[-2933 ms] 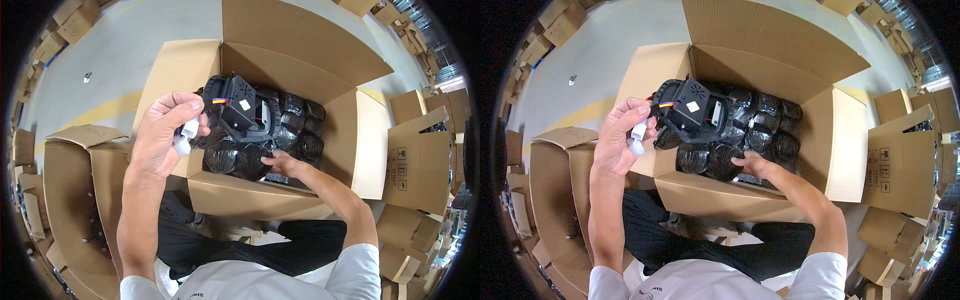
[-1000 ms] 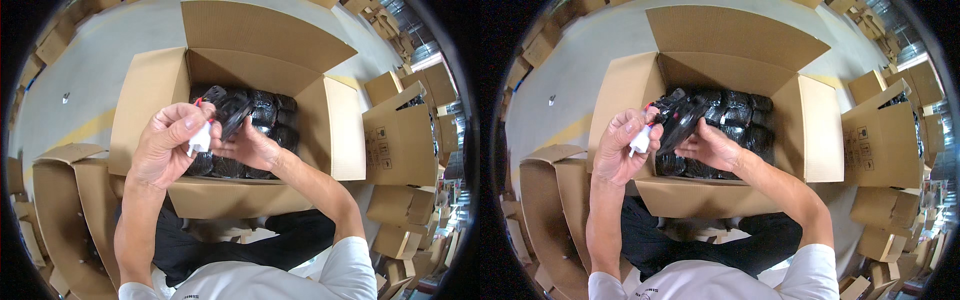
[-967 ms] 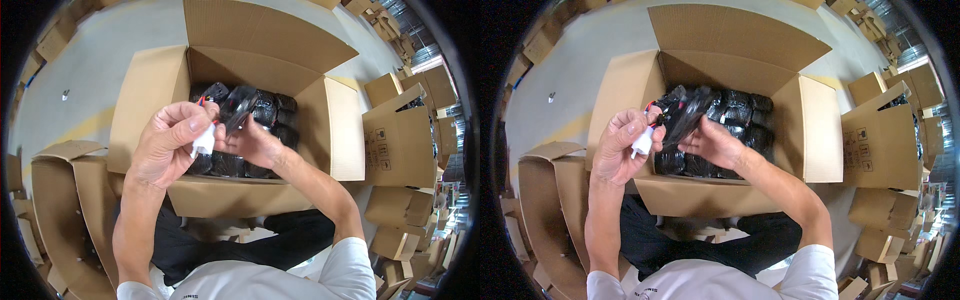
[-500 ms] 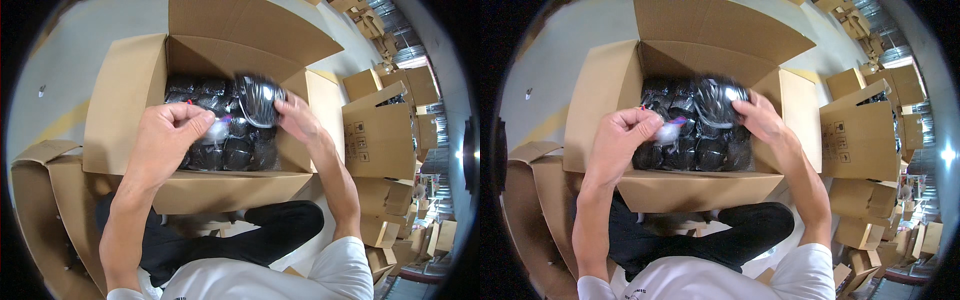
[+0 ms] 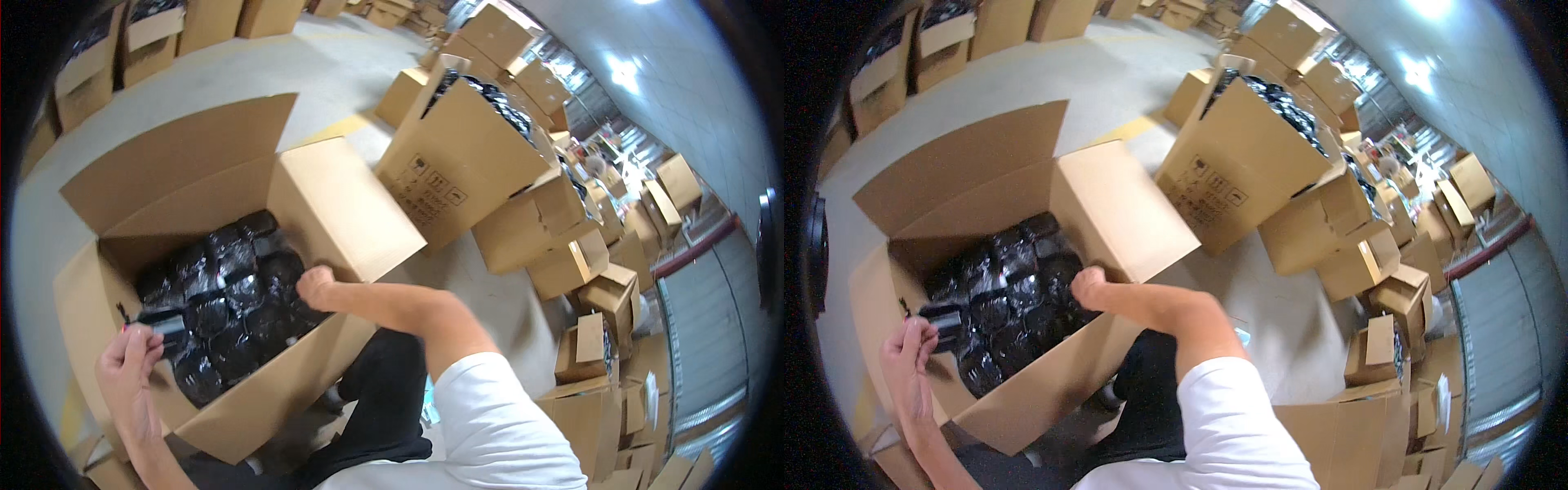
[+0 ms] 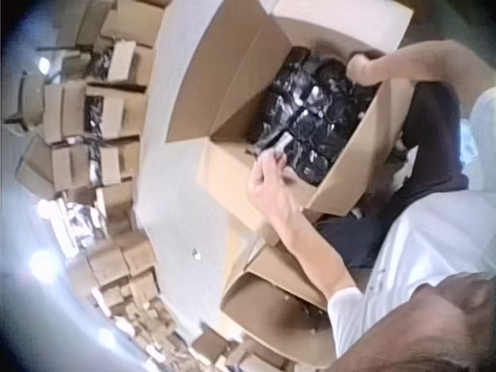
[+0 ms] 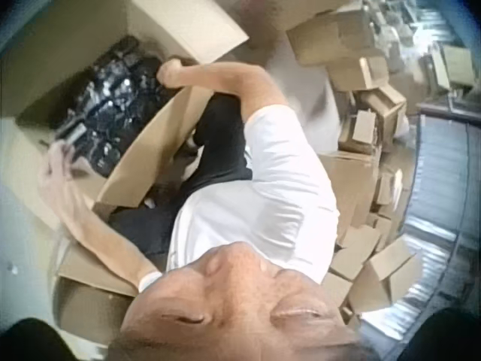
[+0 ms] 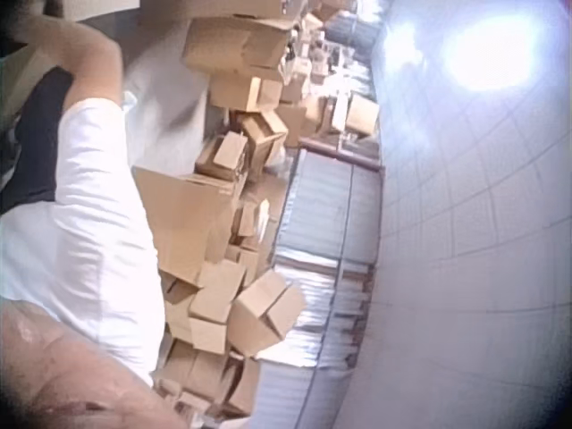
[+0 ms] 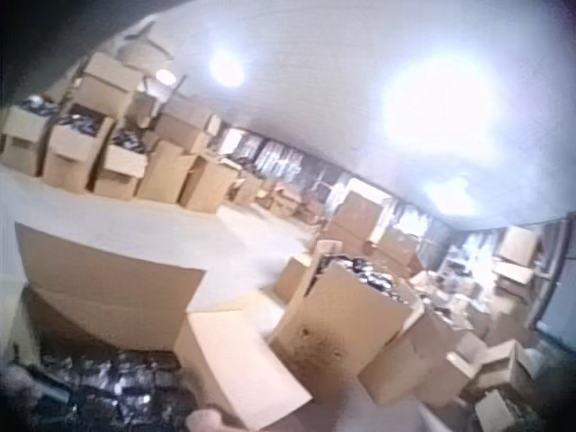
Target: The person packs plastic electronic components into cardboard boxes by hand, using bubble wrap for protection.
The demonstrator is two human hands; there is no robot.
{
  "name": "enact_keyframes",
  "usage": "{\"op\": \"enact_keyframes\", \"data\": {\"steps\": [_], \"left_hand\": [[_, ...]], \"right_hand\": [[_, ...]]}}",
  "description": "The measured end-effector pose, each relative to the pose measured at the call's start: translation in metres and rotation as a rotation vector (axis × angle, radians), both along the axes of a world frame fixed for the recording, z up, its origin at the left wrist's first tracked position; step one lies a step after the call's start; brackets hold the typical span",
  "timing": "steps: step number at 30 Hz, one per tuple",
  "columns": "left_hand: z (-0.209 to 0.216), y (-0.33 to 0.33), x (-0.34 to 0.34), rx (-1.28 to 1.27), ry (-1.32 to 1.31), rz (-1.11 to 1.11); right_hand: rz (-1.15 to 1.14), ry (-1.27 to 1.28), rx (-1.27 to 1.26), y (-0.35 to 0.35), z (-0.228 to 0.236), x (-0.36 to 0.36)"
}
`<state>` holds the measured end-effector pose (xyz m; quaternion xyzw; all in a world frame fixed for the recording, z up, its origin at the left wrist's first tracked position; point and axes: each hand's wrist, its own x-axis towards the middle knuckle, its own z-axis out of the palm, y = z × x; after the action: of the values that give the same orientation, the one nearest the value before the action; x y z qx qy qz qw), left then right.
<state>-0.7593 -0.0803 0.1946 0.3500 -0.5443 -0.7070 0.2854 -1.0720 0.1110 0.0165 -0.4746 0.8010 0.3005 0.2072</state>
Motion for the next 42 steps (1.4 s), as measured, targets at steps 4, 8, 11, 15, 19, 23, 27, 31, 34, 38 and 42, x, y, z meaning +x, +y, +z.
{"op": "enact_keyframes", "data": {"steps": [4, 8, 11, 15, 19, 23, 27, 31, 34, 38, 42], "left_hand": [[0.013, 0.005, 0.015, -0.06, 0.164, -0.049], [0.023, -0.021, 0.082, -0.381, 0.351, 0.207], [0.067, -0.017, 0.155, -0.625, 0.383, 0.339], [0.123, 0.043, 0.276, -0.815, 0.173, 0.703], [0.067, 0.089, 0.404, -0.524, -0.163, 0.954], [-0.009, 0.111, 0.443, -0.186, -0.397, 1.121], [-0.05, 0.133, 0.497, 0.168, -0.493, 1.054], [-0.005, 0.129, 0.431, -0.02, -0.905, 0.933], [0.024, 0.174, 0.392, -0.464, -0.664, 0.894], [0.011, 0.241, 0.362, 0.087, -0.335, 0.039], [-0.208, 0.296, 0.373, -0.091, -1.078, 0.221]], "right_hand": [[0.037, -0.291, 0.103, 0.014, -0.045, -0.026], [0.127, -0.374, 0.027, 0.001, -0.078, -0.032], [0.027, -0.859, -0.478, 0.046, -0.01, -0.047], [-0.038, -0.301, -0.263, 0.024, -0.024, -0.048], [0.149, -0.371, -0.294, 0.006, -0.031, -0.051], [0.037, -0.604, -0.492, 0.009, 0.002, -0.034], [0.123, -0.664, -0.531, 0.005, 0.001, -0.021], [0.022, -0.636, -0.312, 0.024, -0.003, -0.039], [-0.007, -0.692, -0.247, 0.027, -0.008, -0.04], [0.022, -0.615, -0.239, 0.022, 0.006, -0.023], [0.029, -0.645, -0.283, 0.019, 0.012, -0.019]]}}
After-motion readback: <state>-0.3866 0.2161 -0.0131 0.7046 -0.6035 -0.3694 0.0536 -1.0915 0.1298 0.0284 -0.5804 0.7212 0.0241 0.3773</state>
